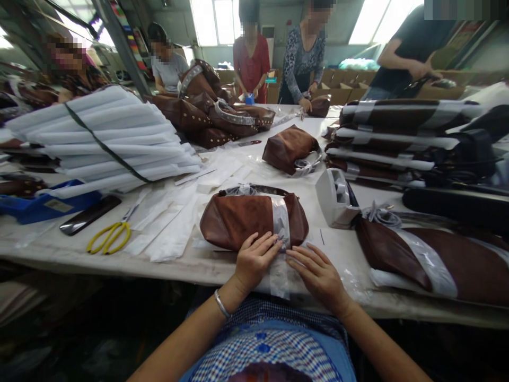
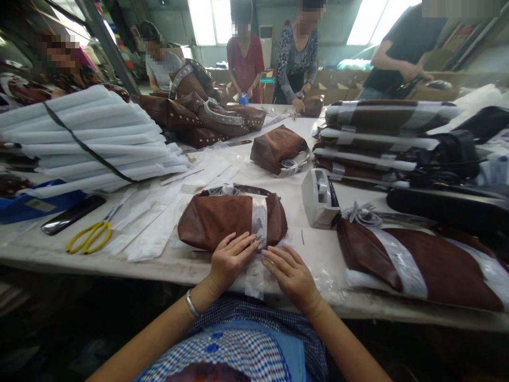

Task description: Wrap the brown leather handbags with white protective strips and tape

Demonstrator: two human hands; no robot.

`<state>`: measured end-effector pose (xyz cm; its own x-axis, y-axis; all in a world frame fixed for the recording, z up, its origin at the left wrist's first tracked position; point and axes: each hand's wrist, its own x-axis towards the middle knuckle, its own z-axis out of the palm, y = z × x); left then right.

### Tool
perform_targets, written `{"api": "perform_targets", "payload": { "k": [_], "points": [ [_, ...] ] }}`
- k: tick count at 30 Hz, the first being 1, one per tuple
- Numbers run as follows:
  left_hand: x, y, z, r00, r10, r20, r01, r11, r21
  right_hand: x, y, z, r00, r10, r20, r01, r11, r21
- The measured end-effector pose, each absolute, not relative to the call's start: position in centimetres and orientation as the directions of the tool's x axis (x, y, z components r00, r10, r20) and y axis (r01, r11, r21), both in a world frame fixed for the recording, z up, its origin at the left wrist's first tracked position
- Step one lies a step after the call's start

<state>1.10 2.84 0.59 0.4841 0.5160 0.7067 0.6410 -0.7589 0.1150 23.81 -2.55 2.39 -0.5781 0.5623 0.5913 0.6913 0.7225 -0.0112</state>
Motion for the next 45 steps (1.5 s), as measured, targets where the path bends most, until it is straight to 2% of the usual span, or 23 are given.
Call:
{"api": "perform_targets", "payload": {
  "k": [5, 7, 14, 19, 23, 30, 45],
  "points": [
    [1.3, 2.8, 0.8, 0.467, 0.519, 0.716, 0.645, -0.754, 0.125, 23.7, -6.2, 2.2, -0.676, 0.668, 0.312, 0.665, 0.735, -0.133],
    [1.3, 2.8, 0.7, 0.462, 0.515, 0.722, 0.644, -0.754, 0.126, 23.0, -6.7, 2.0, -0.674, 0.694, 0.252, 0.672, 0.718, -0.180],
    [1.3, 2.7, 0.6, 0.473, 0.531, 0.704, 0.648, -0.750, 0.130, 21.9, -5.0, 0.1, -0.604, 0.674, 0.425, 0.622, 0.732, -0.277],
    [1.3, 2.7, 0.6, 0.483, 0.529, 0.698, 0.647, -0.752, 0.122, 21.9, -3.9, -0.1, -0.478, 0.695, 0.537, 0.653, 0.690, -0.311],
    [1.4, 2.8, 0.4, 0.480, 0.531, 0.699, 0.647, -0.752, 0.127, 21.5, -3.7, -0.2, -0.520, 0.652, 0.552, 0.640, 0.725, -0.253],
    [1.6, 2.8, 0.6, 0.471, 0.520, 0.713, 0.657, -0.746, 0.111, 20.9, -5.0, -0.2, -0.491, 0.620, 0.613, 0.633, 0.737, -0.237],
    [1.5, 2.8, 0.9, 0.500, 0.517, 0.695, 0.714, -0.700, 0.007, 21.5, -1.7, 5.8, -0.507, 0.587, 0.631, 0.643, 0.746, -0.177]
  ]
}}
